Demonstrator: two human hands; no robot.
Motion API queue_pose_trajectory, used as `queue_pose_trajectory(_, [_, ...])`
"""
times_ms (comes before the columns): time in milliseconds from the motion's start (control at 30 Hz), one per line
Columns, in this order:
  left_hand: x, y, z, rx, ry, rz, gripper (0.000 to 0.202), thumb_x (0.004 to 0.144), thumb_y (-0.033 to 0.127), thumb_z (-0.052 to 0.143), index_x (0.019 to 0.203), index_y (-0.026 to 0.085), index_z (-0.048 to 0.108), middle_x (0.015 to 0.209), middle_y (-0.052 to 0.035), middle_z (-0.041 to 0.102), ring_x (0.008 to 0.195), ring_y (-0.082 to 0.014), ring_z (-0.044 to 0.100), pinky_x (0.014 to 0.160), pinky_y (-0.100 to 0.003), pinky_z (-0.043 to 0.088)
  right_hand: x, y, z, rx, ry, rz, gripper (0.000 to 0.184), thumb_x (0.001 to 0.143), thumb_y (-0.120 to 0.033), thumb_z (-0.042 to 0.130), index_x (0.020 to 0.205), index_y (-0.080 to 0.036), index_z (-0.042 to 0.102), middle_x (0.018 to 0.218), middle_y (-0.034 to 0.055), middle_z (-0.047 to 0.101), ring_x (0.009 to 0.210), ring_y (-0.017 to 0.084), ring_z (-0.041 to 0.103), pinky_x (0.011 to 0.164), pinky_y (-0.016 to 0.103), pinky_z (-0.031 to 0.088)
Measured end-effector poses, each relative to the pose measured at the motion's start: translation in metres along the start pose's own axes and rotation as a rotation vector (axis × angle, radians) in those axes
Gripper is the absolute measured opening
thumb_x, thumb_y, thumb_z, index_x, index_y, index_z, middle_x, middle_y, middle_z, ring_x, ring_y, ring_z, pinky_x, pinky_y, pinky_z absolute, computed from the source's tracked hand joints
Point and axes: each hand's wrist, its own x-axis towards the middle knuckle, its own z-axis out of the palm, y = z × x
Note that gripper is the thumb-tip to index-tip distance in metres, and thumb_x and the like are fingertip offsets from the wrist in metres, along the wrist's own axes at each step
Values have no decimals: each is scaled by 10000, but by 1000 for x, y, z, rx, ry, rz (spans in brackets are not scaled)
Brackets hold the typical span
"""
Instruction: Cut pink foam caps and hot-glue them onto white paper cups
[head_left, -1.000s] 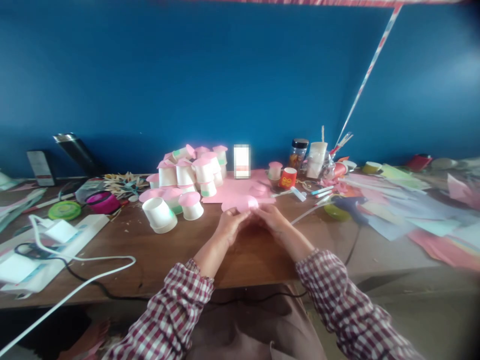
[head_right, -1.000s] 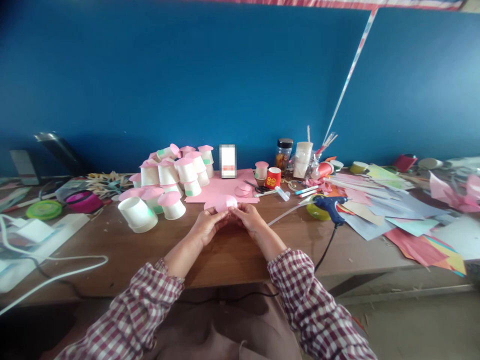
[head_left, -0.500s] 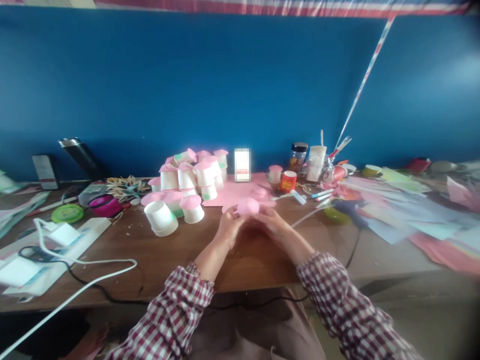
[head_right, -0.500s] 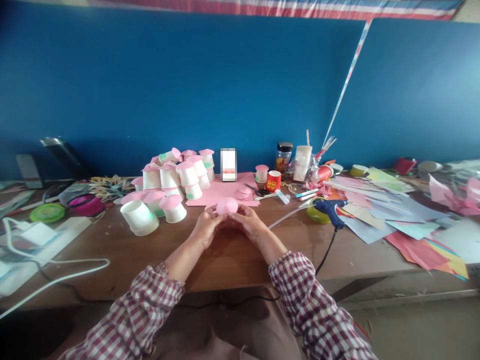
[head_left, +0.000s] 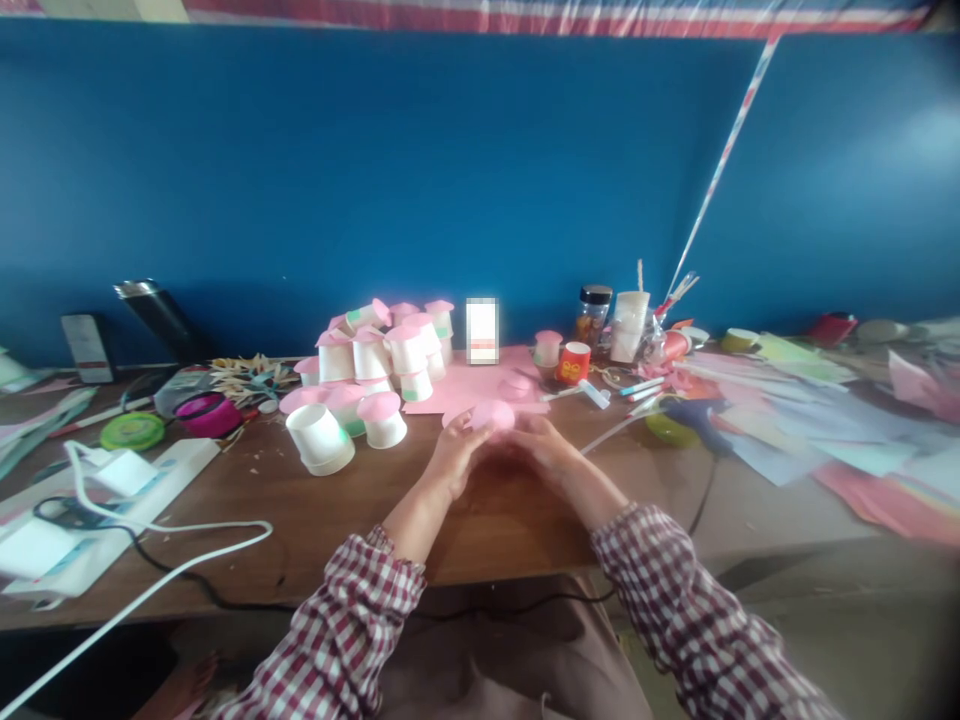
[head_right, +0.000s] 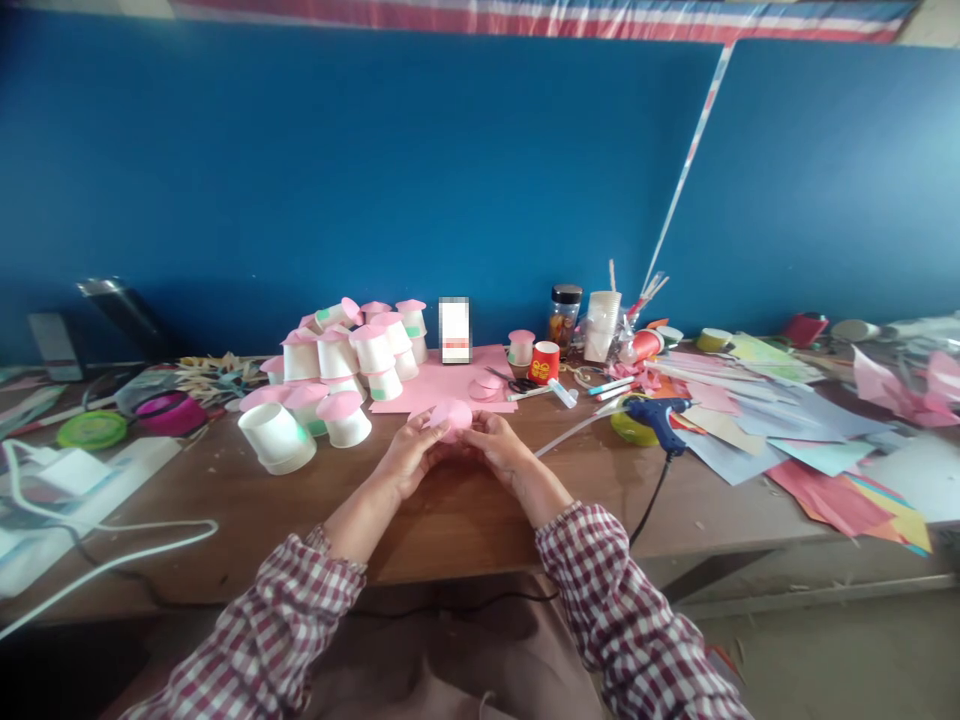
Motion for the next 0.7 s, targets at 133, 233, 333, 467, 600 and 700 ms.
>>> queue_pose_trajectory(133, [3,-2,-4,-44,24,-23,709,660,178,768,1284,136,433,939,-83,682,710,-147,655,648,-260,535,-7,-5,4,-43,-28,69,377,624,-311,792,921,-162,614,775,18,655,677,118,598,579,219,443])
queue_pose_trajectory(233, [6,-4,-7,-119,64,-24,680,666,144,753,1267,143,434,920,-61,679,717,-136,651,637,-240,538,-10,-9,7,-35,-25,83,342,682,-391,742,907,-169,613,736,3,634,653,100,581,569,207,435])
queue_pose_trajectory(333, [7,-5,-8,-136,88,-16,686,656,134,759,1261,145,436,926,-59,675,716,-137,652,644,-249,543,-10,-8,9,-85,-17,58,372,656,-403,757,903,-169,606,735,6,634,652,106,581,570,215,432])
queue_pose_trajectory(467, [7,-7,-9,-84,77,-22,731,659,149,767,1298,134,412,914,-79,683,698,-146,658,640,-258,539,-3,0,10,-162,8,-27,456,548,-364,817,887,-168,582,728,7,636,663,140,586,542,231,417])
queue_pose_trajectory(600, [5,-5,-7,-81,59,-38,730,677,194,766,1312,141,411,900,-84,689,705,-155,664,648,-267,543,1,4,9,-170,112,-76,459,514,-343,828,840,-173,553,643,-24,601,567,116,537,529,244,414])
queue_pose_trajectory(700, [3,-3,-6,-73,33,-39,699,663,197,777,1282,138,456,903,-85,690,693,-145,661,637,-250,539,-1,0,10,-171,143,-72,449,521,-332,826,827,-173,538,633,-34,587,551,104,523,515,234,404])
